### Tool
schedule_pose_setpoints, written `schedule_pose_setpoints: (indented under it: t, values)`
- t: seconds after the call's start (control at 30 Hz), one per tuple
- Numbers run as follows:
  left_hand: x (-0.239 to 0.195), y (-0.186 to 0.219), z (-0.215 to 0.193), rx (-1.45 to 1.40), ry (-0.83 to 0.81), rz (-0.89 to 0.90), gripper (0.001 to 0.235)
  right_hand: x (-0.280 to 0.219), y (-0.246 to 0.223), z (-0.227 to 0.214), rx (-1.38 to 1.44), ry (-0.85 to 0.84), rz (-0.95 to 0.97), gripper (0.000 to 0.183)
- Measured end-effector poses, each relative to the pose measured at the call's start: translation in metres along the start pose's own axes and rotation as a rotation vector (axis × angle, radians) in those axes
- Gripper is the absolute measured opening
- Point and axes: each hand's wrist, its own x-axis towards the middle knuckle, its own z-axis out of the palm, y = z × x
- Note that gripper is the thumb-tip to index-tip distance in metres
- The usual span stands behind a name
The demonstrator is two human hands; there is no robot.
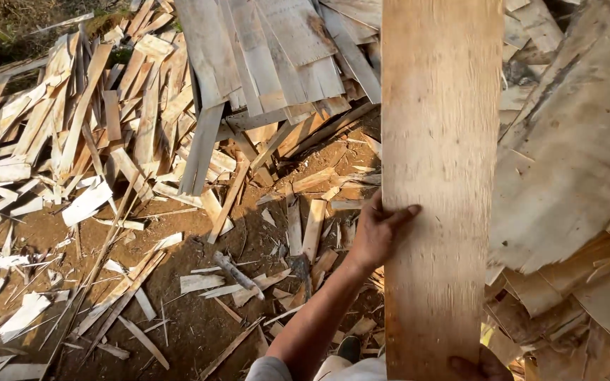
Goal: The person repeatedly picks up wooden planks from a pile, places them on a green metal frame, and pulls a rope to feed the planks through a cutting or splitting mechanism. The person then removes the processed planks and places them back onto the pile. This cycle is repeated multiple times throughout the clip.
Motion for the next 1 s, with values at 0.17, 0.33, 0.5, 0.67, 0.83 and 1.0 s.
schedule_pose_setpoints:
  t: [0.17, 0.33, 0.5, 0.67, 0.83, 1.0]
  values:
    - [0.05, 0.005, -0.046, 0.065, 0.177, 0.057, 0.037, 0.022, -0.111, 0.079, -0.165, -0.064, -0.084, 0.048]
    - [0.119, 0.027, -0.089, -0.02, 0.239, 0.126, 0.041, 0.079, -0.194, 0.15, -0.23, -0.151, -0.046, 0.049]
    - [0.208, 0.032, -0.157, -0.141, 0.263, 0.149, 0.049, 0.156, -0.23, 0.205, -0.108, -0.236, -0.024, 0.038]
    - [0.318, 0.053, -0.244, -0.1, 0.302, 0.068, 0.059, 0.277, -0.319, 0.318, -0.104, -0.35, -0.184, 0.051]
    - [0.339, 0.029, -0.293, -0.043, 0.405, -0.115, 0.071, 0.369, -0.422, 0.461, -0.59, -0.154, -0.357, 0.071]
    - [0.31, -0.048, -0.33, -0.095, 0.297, -0.355, 0.058, 0.402, -0.363, 0.506, -0.699, -0.088, -0.551, 0.058]
